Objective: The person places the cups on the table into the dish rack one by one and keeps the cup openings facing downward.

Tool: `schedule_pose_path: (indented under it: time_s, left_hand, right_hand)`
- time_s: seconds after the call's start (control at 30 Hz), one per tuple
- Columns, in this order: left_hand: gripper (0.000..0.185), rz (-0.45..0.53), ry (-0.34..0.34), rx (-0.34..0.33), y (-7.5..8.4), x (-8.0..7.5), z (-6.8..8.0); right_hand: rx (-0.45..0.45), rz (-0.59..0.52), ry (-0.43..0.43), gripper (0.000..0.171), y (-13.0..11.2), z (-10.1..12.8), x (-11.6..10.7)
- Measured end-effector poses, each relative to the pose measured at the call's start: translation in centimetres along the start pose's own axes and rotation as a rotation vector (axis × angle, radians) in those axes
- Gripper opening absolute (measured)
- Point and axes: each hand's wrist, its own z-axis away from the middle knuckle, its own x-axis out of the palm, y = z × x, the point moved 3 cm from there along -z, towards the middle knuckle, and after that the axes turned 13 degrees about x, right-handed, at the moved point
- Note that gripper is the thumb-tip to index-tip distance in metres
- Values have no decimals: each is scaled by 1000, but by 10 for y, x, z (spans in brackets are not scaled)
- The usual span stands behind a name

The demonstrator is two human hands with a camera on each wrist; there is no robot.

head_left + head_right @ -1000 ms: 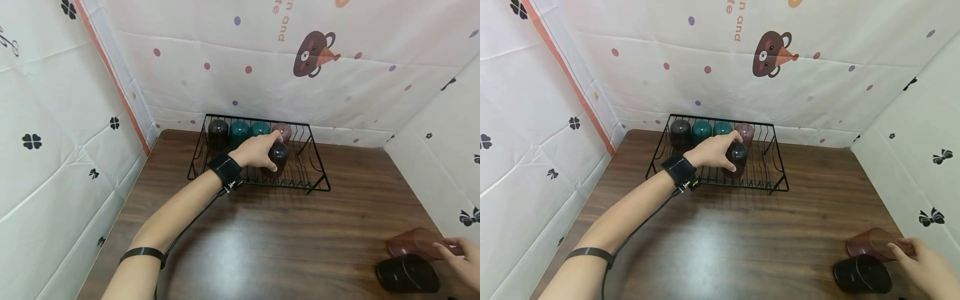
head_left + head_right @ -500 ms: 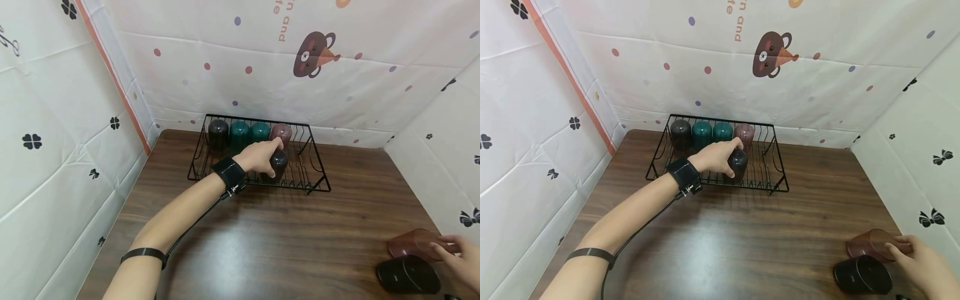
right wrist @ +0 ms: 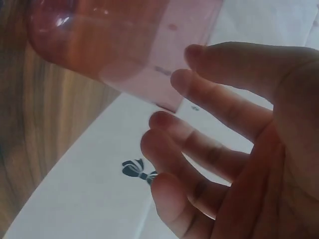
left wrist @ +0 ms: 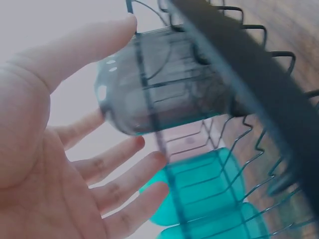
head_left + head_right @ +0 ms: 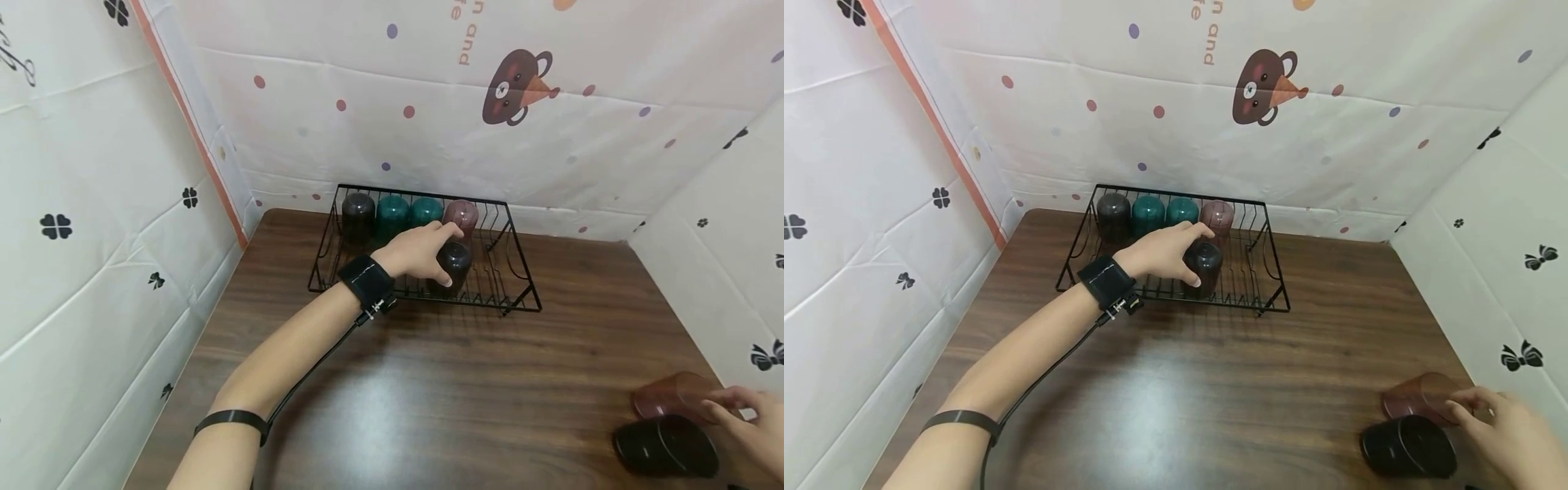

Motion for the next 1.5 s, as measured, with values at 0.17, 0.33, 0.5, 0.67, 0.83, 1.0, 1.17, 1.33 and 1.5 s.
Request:
schedule_pose_path:
  time_s: [0.17, 0.33, 0.5, 0.67, 0.83, 1.0, 1.17, 1.33, 1.5]
  left_hand:
    - [82, -3, 13, 12, 4, -10, 8]
    - [75, -2, 30, 16, 6, -16, 16]
    - [71, 11, 56, 32, 8, -19, 22]
    - [67, 10, 74, 49, 11, -17, 23]
    - [66, 8, 78, 49, 13, -17, 23]
    - [67, 11, 80, 50, 16, -18, 22]
    - [67, 2, 86, 47, 16, -19, 24]
    - [67, 3, 84, 48, 16, -18, 26]
    - [67, 9, 88, 58, 18, -18, 28]
  right_hand:
    - [100, 129, -83, 28, 2, 2, 6]
    - [111, 165, -114, 30, -3, -4, 7]
    - [131, 243, -226, 45, -10, -11, 9]
    - [111, 318, -333, 60, -19, -15, 12]
    - [128, 382, -390, 73, -32, -14, 11]
    - [151, 352, -286, 71, -41, -4, 9]
    - [55, 384, -256, 52, -51, -5, 6]
    - [-15, 410, -386, 26, -58, -12, 9]
    - [55, 430, -514, 25, -58, -13, 13]
